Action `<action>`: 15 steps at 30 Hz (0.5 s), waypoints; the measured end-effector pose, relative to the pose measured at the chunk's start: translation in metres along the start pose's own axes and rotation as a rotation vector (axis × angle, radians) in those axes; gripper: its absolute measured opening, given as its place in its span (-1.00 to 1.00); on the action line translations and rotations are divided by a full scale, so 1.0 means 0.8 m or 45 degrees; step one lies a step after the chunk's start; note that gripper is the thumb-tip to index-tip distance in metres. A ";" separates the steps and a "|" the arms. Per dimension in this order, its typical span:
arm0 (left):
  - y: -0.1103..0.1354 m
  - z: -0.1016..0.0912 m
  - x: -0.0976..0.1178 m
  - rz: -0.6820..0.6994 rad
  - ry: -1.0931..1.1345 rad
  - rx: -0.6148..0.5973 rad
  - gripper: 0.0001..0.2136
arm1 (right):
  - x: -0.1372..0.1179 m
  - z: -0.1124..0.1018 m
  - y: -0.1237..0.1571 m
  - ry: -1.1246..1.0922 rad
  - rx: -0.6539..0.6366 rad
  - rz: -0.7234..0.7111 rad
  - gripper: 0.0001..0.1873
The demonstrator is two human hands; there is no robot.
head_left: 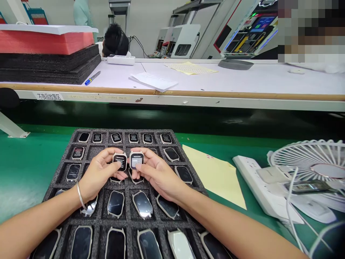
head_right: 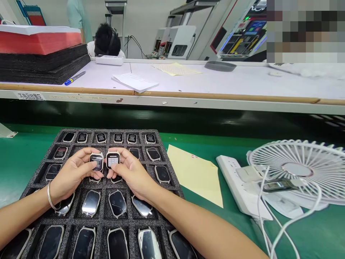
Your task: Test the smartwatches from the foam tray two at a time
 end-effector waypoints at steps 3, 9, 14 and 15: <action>0.000 0.000 0.001 0.016 0.015 -0.027 -0.70 | -0.001 0.001 0.000 0.012 0.001 -0.004 -0.62; 0.001 0.001 0.000 0.039 0.010 -0.043 -0.65 | 0.000 0.000 -0.001 0.015 0.030 -0.011 -0.55; 0.002 0.000 -0.001 -0.009 0.048 -0.025 -0.76 | 0.004 -0.001 -0.002 -0.076 0.047 0.039 -0.69; 0.002 0.000 -0.001 -0.020 0.068 -0.032 -0.76 | 0.004 -0.001 -0.003 -0.115 0.041 0.052 -0.70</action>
Point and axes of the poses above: each hand's wrist, its own y-axis away from the middle knuckle, its own z-axis out of the palm, x = y × z, the point moved 3 cm from there along -y, towards the middle knuckle, and after that the axes turned 2 degrees about -y, right-handed, at the moved point
